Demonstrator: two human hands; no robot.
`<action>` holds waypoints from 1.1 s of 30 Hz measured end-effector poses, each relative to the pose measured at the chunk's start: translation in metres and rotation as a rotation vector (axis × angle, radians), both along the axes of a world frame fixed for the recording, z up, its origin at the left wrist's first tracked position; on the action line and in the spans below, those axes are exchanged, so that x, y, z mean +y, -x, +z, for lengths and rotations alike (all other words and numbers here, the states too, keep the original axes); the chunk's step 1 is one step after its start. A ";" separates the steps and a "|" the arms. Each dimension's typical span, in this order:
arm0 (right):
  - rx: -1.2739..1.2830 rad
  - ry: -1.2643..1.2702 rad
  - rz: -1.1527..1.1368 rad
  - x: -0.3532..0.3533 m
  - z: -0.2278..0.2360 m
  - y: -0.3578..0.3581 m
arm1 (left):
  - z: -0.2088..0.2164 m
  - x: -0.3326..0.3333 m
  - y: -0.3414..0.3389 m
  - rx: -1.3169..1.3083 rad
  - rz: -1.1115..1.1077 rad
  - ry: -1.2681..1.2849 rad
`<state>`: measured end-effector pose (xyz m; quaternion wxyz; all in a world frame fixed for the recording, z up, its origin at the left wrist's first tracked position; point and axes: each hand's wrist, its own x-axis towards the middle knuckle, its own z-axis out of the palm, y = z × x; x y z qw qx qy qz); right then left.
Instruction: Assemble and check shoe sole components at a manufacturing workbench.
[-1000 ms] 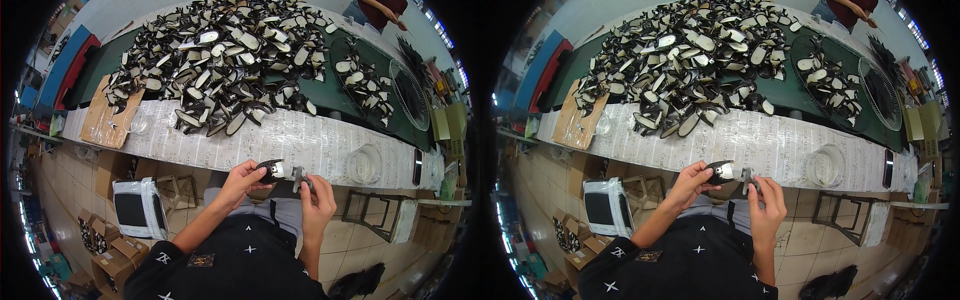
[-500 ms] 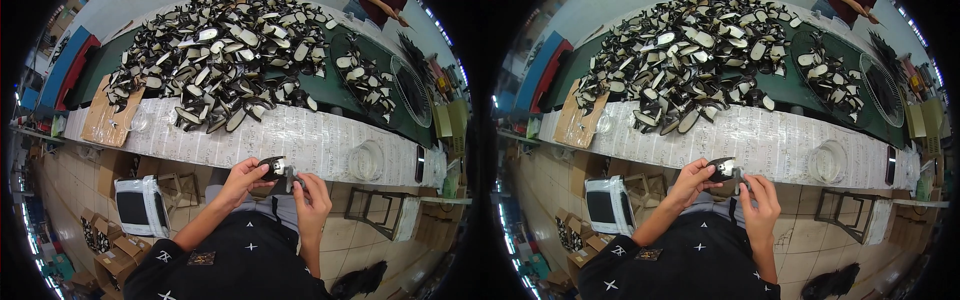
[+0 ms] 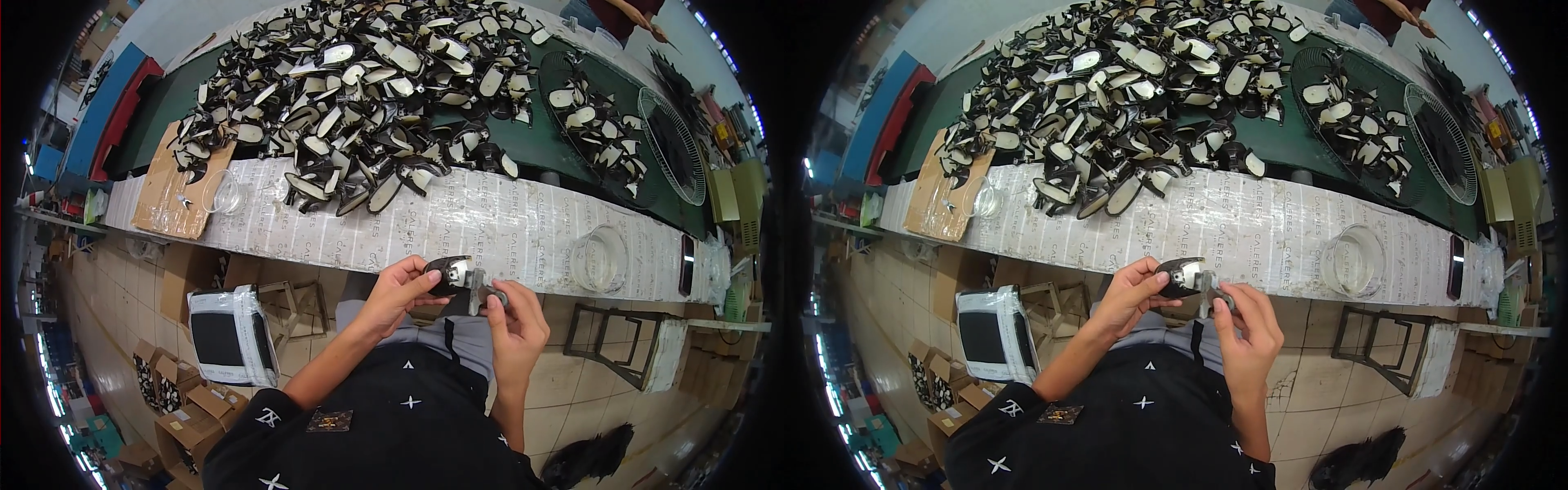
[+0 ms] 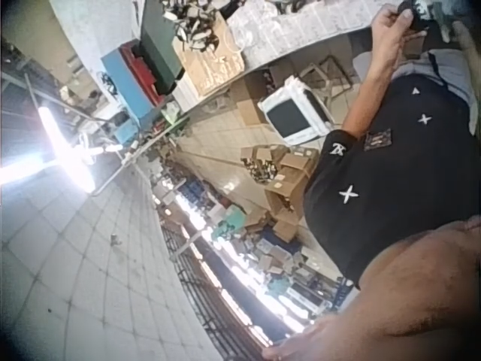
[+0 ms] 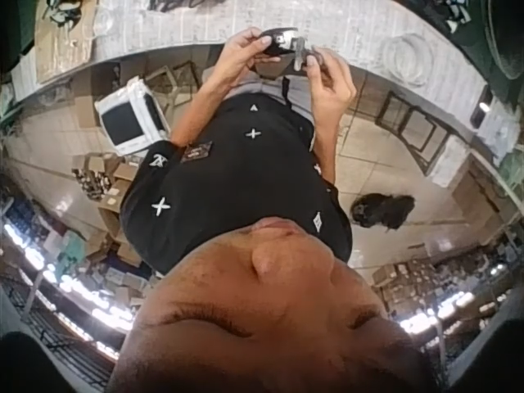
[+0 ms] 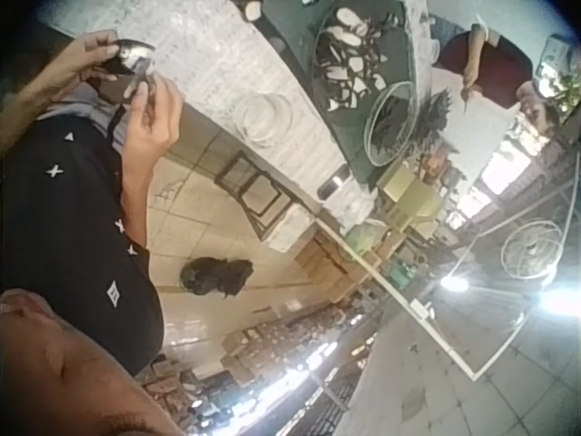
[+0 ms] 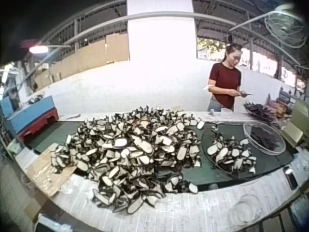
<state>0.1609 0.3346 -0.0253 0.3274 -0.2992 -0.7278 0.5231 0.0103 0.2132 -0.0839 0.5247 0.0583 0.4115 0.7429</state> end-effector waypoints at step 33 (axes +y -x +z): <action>0.708 0.749 0.080 0.087 -0.079 0.012 | 0.062 0.018 -0.010 -0.546 -0.288 -0.703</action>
